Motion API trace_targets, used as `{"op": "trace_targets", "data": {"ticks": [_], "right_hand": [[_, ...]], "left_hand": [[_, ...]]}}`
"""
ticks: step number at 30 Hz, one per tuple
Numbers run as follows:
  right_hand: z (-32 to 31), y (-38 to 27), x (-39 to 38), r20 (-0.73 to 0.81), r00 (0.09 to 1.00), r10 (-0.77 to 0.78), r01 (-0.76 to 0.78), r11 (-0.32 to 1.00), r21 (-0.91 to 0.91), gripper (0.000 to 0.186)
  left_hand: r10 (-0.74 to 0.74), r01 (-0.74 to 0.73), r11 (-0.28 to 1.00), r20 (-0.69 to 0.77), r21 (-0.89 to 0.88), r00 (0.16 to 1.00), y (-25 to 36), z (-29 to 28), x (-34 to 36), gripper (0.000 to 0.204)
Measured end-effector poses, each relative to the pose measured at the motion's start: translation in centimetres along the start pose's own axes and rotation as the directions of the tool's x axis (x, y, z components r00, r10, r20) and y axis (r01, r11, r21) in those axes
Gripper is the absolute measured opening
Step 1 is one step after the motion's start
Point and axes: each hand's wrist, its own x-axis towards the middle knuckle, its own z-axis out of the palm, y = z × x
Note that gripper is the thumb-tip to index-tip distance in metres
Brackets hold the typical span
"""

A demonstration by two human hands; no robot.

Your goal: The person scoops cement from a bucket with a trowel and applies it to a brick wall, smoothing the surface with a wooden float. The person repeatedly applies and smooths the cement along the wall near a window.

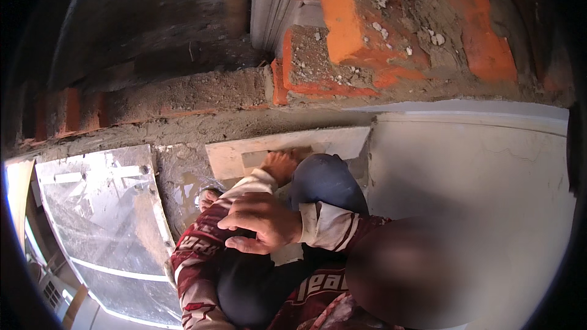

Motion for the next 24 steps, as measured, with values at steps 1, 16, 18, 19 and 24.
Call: {"op": "trace_targets", "data": {"ticks": [1,16,18,19,24], "right_hand": [[-0.3,0.0,-0.2,-0.008,1.000,0.005,-0.005,1.000,-0.023,0.025],[-4.5,1.0,-2.7,-0.066,0.987,0.143,-0.152,0.977,-0.152,0.027],[-4.6,1.0,-2.7,-0.043,0.990,0.133,-0.139,0.975,-0.175,0.029],[-4.6,1.1,-2.7,-0.030,0.991,0.129,-0.132,0.971,-0.199,0.030],[-4.5,1.4,-2.7,-0.005,0.988,0.154,-0.153,0.971,-0.181,0.030]], "left_hand": [[0.016,-0.016,1.000,-0.010,-0.009,1.000,0.5,0.3,1.0,0.038],[0.040,-0.058,0.995,-0.205,-0.080,0.978,1.6,4.1,8.7,0.036],[0.023,-0.042,0.996,-0.227,-0.081,0.974,1.4,3.5,8.6,0.037],[0.025,-0.041,0.997,-0.220,-0.070,0.975,1.2,3.1,8.4,0.037],[0.042,-0.055,0.997,-0.198,-0.058,0.979,0.4,1.3,7.6,0.041]]}}
